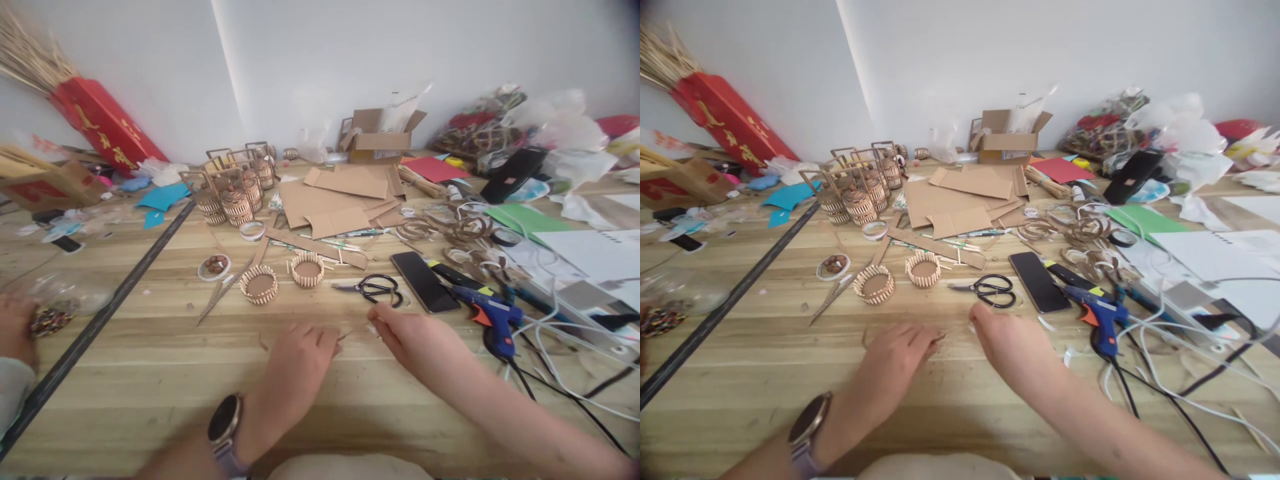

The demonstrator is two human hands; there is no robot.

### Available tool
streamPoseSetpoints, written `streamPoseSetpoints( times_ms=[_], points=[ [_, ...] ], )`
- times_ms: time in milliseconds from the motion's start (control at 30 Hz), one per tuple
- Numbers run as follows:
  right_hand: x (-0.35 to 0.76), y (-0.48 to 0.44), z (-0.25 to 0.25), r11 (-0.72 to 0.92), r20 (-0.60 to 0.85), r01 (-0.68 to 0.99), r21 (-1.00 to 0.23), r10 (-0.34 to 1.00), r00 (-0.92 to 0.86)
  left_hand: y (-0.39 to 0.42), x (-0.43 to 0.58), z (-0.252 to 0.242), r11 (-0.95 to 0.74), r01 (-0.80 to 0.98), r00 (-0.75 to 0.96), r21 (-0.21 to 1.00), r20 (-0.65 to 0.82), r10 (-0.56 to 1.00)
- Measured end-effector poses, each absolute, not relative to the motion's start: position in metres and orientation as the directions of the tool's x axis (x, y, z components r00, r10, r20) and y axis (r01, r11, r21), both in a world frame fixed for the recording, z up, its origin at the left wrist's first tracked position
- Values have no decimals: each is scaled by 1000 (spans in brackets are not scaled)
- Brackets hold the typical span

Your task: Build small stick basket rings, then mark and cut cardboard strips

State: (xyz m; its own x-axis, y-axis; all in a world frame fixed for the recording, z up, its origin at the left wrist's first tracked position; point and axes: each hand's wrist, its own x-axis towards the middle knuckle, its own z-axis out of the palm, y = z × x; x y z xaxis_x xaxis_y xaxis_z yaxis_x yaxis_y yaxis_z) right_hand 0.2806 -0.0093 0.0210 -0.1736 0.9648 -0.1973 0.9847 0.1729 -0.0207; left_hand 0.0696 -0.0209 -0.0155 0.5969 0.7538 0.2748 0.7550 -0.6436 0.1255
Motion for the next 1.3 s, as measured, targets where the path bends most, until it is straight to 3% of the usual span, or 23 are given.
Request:
streamPoseSetpoints(
  times_ms=[233,400,467,667,867,1067,1300],
  points=[
    [310,36,41,50,-53,998,41,997,-48,17,6,-4,-528,849,503,29,258,824],
    [307,62,52,64,-17,997,-40,998,-65,31,-3,-4,-560,788,509,256,243,826],
    [305,66,53,69,-26,996,-59,997,-70,34,3,-12,-566,772,504,289,265,822],
    [314,66,39,50,-67,995,-89,996,-56,41,23,-43,-475,874,467,104,90,880],
    [334,73,27,51,-92,987,-152,994,-66,46,23,-35,-414,909,411,54,60,910],
    [308,116,47,25,-137,995,-92,990,-37,93,25,-2,-194,981,193,-8,130,972],
    [266,160,38,14,-230,1000,-12,973,-17,131,41,-5,-245,969,247,-31,49,968]
  ],
)
